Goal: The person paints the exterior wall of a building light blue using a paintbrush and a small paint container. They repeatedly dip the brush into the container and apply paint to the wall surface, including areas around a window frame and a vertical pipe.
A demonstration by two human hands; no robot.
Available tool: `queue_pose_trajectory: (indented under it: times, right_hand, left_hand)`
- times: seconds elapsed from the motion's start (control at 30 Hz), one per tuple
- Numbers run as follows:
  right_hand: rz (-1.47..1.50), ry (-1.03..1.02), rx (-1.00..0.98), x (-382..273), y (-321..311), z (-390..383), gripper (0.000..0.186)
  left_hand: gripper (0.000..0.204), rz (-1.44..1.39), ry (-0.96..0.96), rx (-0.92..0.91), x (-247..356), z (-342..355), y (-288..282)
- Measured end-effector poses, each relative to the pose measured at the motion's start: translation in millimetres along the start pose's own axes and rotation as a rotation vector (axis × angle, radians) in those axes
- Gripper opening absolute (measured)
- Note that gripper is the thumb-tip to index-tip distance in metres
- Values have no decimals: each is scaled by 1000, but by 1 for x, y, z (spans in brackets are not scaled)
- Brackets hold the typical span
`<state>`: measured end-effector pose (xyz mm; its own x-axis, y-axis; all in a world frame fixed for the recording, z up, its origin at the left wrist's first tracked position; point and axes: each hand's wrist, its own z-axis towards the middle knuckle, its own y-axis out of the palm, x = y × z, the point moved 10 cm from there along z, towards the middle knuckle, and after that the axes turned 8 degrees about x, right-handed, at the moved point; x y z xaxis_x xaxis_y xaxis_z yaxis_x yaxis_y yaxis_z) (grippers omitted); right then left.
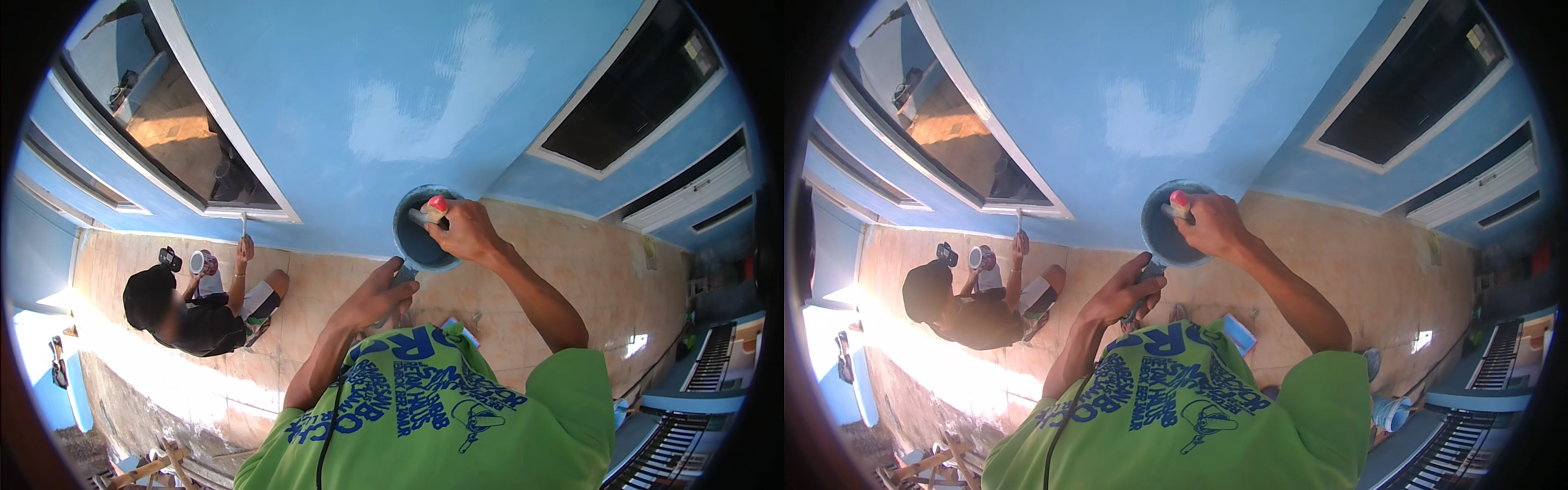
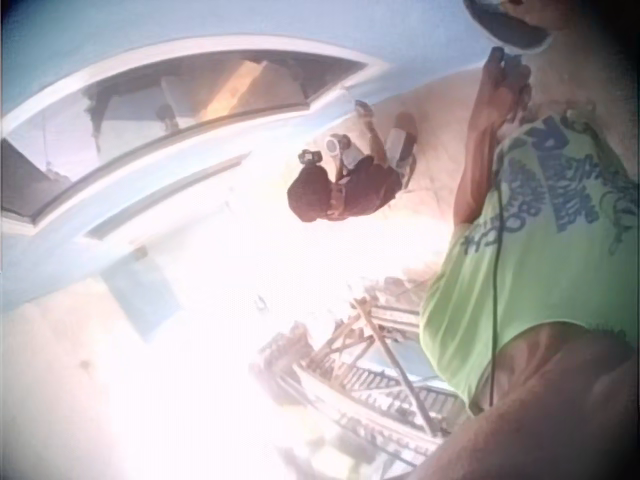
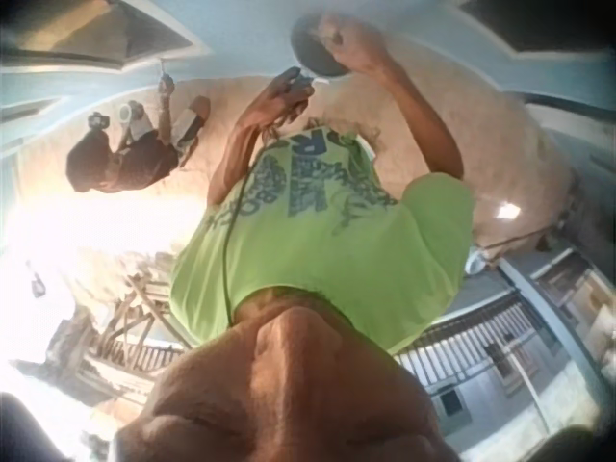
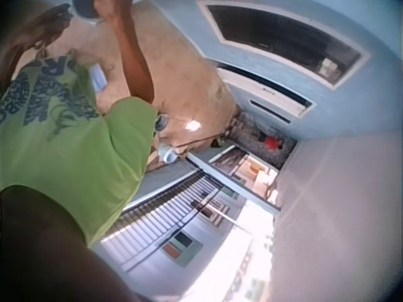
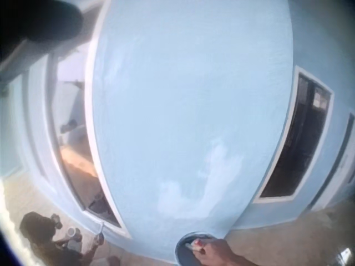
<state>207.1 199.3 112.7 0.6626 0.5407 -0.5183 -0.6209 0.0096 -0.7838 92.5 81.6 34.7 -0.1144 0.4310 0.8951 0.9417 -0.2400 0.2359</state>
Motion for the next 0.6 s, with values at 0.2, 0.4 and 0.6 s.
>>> queue_pose_trajectory:
  times: [0.2, 0.4, 0.6]
  right_hand:
    - [156, 100, 105, -15, -50, -7, 22]
    - [375, 81, 287, 12, -56, -45, 20]
    - [1186, 421, 796, 77, -74, -65, 36]
  left_hand:
    - [40, 7, -26, 22, -4, -1, 0]
    - [38, 7, -13, 28, -10, 7, -2]
    - [30, 29, 62, -27, 14, 14, 0]
